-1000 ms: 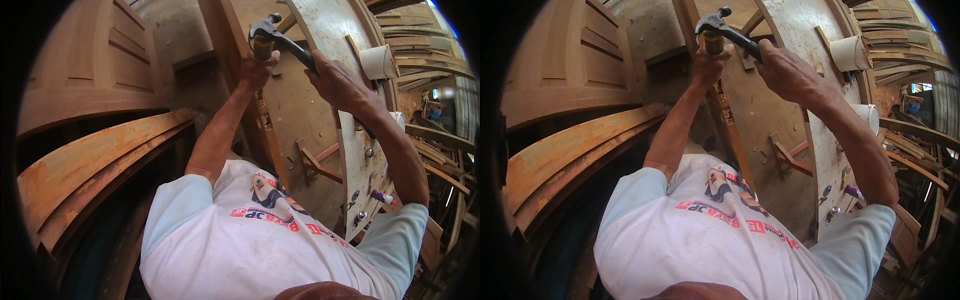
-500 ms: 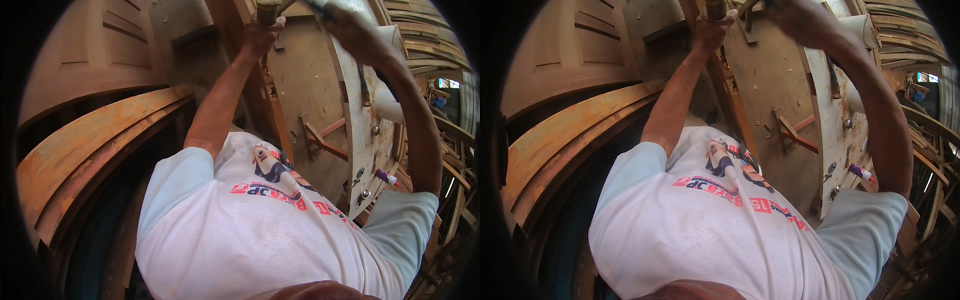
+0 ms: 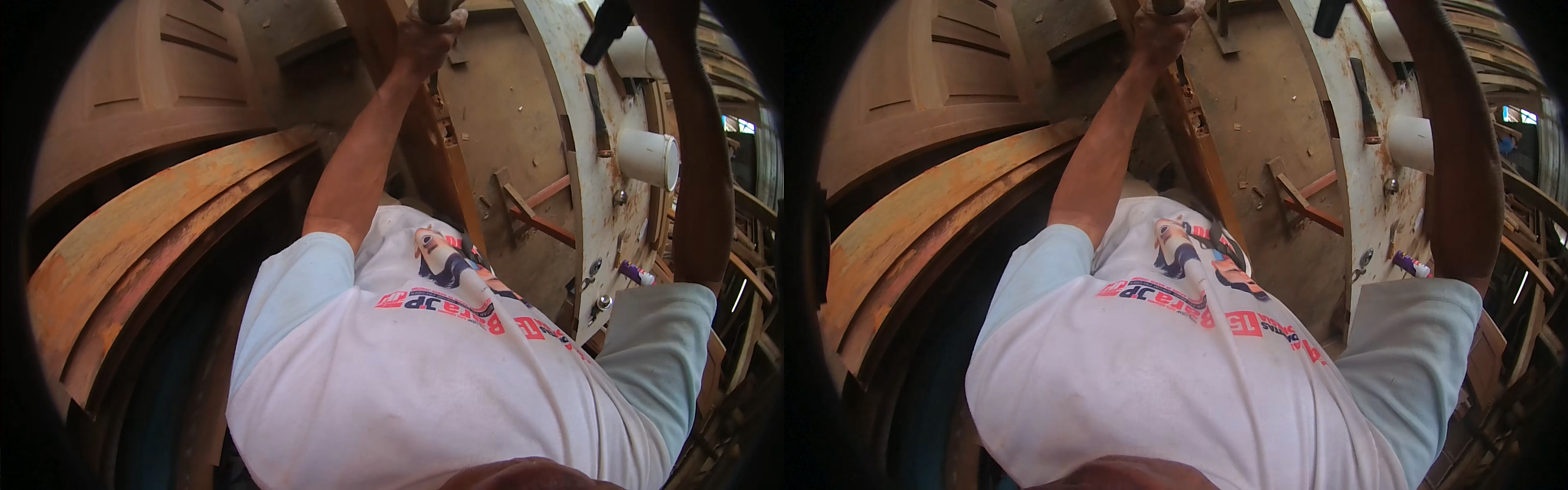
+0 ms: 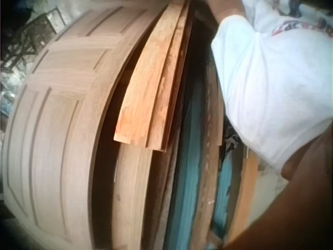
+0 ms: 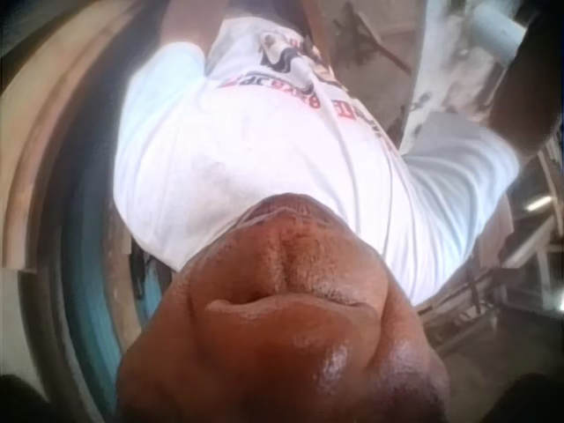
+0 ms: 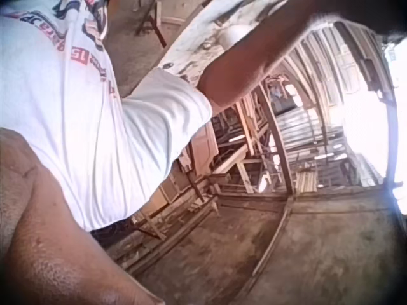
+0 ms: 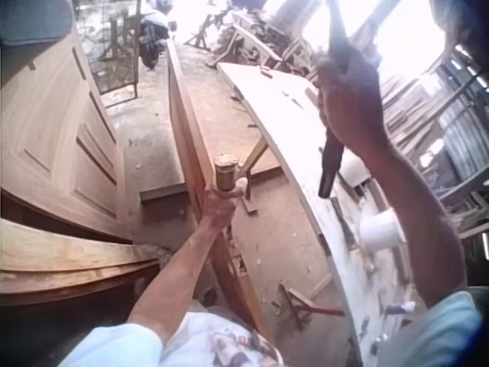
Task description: The person chisels a wooden door frame using a hammer and a chisel while it rests against a workbench.
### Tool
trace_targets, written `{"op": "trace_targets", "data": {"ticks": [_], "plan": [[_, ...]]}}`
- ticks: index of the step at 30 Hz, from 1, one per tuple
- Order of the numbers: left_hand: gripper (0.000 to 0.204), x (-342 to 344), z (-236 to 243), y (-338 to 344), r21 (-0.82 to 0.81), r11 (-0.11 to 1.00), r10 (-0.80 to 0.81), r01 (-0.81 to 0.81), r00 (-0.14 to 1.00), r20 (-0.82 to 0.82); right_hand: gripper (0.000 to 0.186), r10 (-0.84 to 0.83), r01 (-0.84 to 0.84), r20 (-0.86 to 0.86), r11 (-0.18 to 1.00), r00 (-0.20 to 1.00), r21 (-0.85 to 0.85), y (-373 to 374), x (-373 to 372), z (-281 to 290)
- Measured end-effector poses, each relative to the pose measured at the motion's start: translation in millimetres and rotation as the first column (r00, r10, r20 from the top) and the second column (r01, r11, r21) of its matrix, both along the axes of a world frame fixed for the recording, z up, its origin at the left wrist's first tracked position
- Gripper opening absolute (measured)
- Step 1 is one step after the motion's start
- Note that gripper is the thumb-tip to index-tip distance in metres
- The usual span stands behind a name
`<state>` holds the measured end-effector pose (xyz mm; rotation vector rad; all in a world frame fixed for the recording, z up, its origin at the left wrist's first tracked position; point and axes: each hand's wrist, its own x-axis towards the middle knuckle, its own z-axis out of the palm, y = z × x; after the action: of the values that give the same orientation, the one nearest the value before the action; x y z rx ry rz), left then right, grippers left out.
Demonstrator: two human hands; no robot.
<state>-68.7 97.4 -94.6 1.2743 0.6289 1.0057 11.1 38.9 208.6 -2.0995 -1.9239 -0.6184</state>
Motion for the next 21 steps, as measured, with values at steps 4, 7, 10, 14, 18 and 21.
{"op": "trace_targets", "data": {"ticks": [4, 7, 10, 14, 18, 21], "plan": [[0.021, -5.8, 15.8, 9.6, 0.027, 0.998, 0.064, -0.063, 0.998, -0.028, 0.025, -0.182, 0.099, -0.135, 0.877, 0.974, -0.470, -34.5, 6.9, -39.6], [0.021, 6.4, -16.6, 16.2, -0.111, 0.985, -0.137, 0.132, 0.990, -0.036, 0.031, -0.345, 0.090, -0.245, 0.723, 0.906, -0.685, -66.6, -3.9, -61.5], [0.013, -3.7, 18.6, 30.3, -0.211, 0.942, -0.197, 0.262, 0.938, 0.286, 0.033, -0.420, 0.128, -0.389, 0.797, 0.820, -0.591, -104.9, -11.5, -80.7], [0.012, -6.9, 22.4, 19.6, -0.137, 0.985, -0.098, 0.103, 0.994, 0.044, 0.035, -0.557, 0.224, -0.547, 0.799, 0.625, -0.557, -173.0, -29.7, -125.7], [0.018, -20.3, 42.7, -34.4, 0.057, 0.998, -0.019, 0.018, 1.000, 0.023, 0.038, -0.635, 0.302, -0.595, 0.766, 0.492, -0.568, -237.0, -27.7, -174.8], [0.035, -35.4, 54.4, -94.9, 0.262, 0.938, -0.247, 0.229, 0.968, 0.038, 0.039, -0.659, 0.316, -0.608, 0.749, 0.442, -0.583, -273.0, -16.2, -206.0]]}}
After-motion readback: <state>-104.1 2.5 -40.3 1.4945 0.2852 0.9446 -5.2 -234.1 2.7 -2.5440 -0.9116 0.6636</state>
